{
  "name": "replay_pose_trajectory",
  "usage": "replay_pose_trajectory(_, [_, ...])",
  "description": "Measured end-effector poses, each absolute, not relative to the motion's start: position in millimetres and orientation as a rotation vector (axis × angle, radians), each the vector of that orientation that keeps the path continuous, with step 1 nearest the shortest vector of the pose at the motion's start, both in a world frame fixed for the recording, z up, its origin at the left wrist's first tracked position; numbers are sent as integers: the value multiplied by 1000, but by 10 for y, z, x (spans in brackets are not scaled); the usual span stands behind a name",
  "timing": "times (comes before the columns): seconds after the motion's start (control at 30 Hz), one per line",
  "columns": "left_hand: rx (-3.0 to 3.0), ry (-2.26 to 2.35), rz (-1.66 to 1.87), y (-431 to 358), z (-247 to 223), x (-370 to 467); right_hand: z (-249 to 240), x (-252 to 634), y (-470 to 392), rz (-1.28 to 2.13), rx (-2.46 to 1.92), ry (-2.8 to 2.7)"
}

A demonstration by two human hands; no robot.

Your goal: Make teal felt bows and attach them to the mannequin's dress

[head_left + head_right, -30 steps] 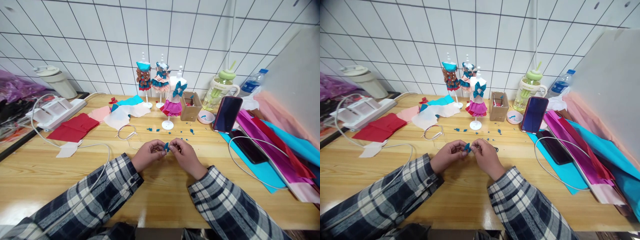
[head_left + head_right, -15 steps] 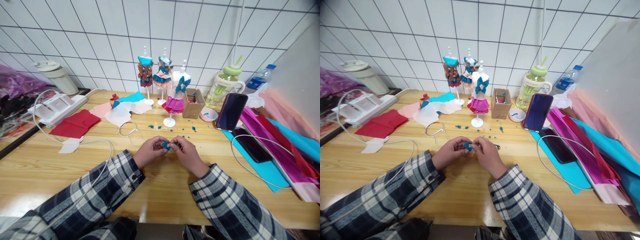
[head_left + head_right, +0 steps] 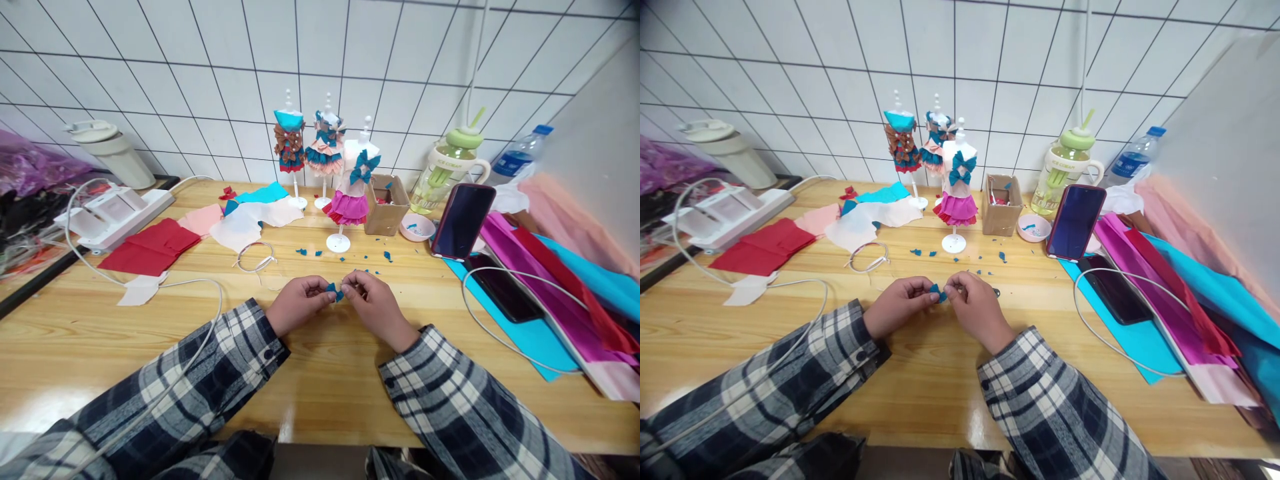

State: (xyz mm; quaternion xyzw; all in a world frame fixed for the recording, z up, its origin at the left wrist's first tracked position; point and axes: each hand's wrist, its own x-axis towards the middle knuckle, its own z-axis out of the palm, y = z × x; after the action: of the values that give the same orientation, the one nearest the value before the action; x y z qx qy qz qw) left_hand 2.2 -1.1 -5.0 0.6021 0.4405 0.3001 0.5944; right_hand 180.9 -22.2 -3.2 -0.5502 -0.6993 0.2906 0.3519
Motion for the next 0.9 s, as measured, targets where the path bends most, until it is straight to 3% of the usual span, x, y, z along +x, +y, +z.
replay_pose_trajectory(0.7, [1477, 993, 721, -25, -75, 29, -73, 1795, -185, 1112, -1368, -1540])
replay_pose_trajectory(0.9, [2161, 1542, 846, 241, 146, -410, -103, 1846, -164, 947, -1526, -1754])
